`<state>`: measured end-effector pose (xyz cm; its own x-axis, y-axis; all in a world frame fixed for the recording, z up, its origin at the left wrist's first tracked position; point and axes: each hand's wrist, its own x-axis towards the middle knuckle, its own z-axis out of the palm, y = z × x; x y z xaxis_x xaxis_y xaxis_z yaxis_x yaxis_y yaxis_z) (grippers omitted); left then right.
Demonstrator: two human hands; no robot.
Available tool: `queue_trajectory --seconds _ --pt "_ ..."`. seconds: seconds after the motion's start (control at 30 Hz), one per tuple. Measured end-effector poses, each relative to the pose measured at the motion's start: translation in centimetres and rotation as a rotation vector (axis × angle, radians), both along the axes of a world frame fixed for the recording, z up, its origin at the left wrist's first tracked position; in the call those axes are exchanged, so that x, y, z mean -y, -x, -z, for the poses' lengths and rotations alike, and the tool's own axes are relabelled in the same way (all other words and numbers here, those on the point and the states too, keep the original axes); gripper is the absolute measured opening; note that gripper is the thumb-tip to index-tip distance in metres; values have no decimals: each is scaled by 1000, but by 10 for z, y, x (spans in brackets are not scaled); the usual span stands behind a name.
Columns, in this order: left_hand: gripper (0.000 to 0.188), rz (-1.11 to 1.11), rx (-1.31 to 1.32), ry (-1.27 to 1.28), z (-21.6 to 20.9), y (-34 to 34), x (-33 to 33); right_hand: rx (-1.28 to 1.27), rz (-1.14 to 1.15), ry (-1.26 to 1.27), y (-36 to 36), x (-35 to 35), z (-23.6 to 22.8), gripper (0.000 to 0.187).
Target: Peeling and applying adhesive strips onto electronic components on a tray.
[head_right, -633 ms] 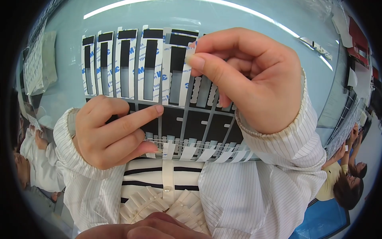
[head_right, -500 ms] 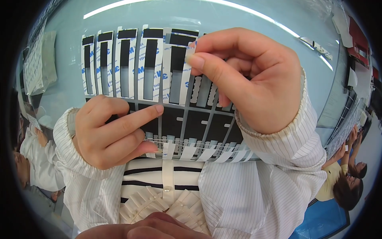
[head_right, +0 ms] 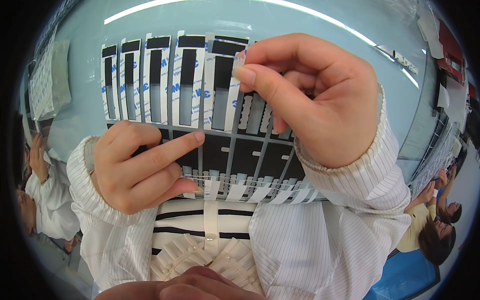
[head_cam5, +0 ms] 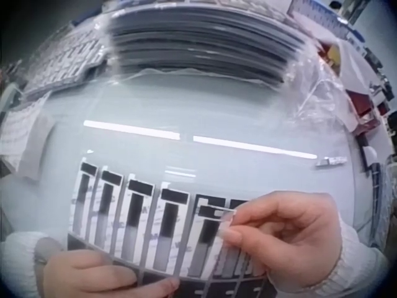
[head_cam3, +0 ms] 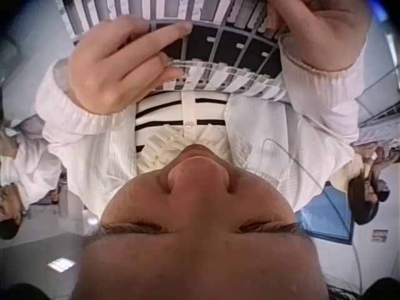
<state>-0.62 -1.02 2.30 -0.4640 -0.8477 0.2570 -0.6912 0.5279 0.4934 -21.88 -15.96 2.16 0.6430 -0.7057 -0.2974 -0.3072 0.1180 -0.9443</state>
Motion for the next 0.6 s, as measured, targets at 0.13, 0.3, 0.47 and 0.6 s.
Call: queue_trajectory --seconds 0.13,0.3,0.47,0.6 --pt "35 7 -2 6 0 0 1 -13 -3 8 0 0 0 15" --pt "36 10 13 9 0 0 1 -21 4 17 0 0 0 15" --pt "37 11 45 -8 -4 0 0 -13 -11 33 -1 -1 0 15" --pt "38 23 71 5 -2 0 1 -29 -17 54 0 -1 0 15"
